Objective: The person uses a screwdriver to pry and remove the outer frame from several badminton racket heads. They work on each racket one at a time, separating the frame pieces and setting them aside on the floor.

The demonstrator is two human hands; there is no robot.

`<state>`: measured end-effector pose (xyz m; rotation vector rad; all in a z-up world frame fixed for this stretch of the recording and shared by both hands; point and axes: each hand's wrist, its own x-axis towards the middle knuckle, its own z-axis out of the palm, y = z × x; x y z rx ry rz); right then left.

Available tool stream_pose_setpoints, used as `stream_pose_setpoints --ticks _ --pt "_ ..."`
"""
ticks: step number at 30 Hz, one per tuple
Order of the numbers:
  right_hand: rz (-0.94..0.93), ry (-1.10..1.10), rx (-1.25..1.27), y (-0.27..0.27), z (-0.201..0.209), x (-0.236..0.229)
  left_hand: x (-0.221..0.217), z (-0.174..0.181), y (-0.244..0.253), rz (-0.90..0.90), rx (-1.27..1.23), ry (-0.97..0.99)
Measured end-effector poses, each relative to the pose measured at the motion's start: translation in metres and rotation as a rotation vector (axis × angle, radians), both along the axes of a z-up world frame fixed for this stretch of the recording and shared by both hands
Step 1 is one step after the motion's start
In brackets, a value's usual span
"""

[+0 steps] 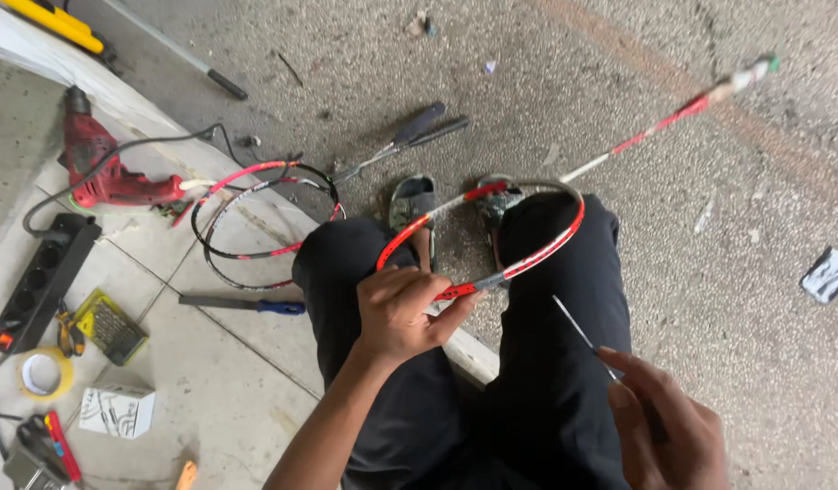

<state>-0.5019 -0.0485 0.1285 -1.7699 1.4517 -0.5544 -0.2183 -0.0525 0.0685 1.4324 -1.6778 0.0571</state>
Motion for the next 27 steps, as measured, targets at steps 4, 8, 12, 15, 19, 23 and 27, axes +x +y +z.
stream_pose_setpoints --ticks 4,8,12,15,19,23,27 --pt "-0.045 -0.039 -0.016 0.010 0.002 0.014 -0.002 0.000 0.005 -0.016 0.012 0.047" --pt "0.006 -0.082 -0.058 0.012 -0.014 0.011 -0.002 0.004 0.005 0.005 0.018 0.067" --pt "0.073 -0.096 -0.087 0.009 -0.013 0.018 -0.005 0.005 0.007 0.006 0.031 -0.007" --pt "0.150 -0.044 -0.082 0.006 -0.014 0.020 -0.007 0.002 0.008 0.037 0.026 -0.062" --pt "0.189 -0.061 -0.121 0.006 -0.021 0.022 -0.008 0.002 0.009 0.055 0.036 -0.084" --pt "0.218 -0.061 -0.150 0.004 -0.023 0.025 -0.009 0.001 0.010 0.054 0.039 -0.105" --pt "0.233 -0.074 -0.133 0.005 -0.023 0.026 -0.009 -0.001 0.012 0.056 0.044 -0.124"
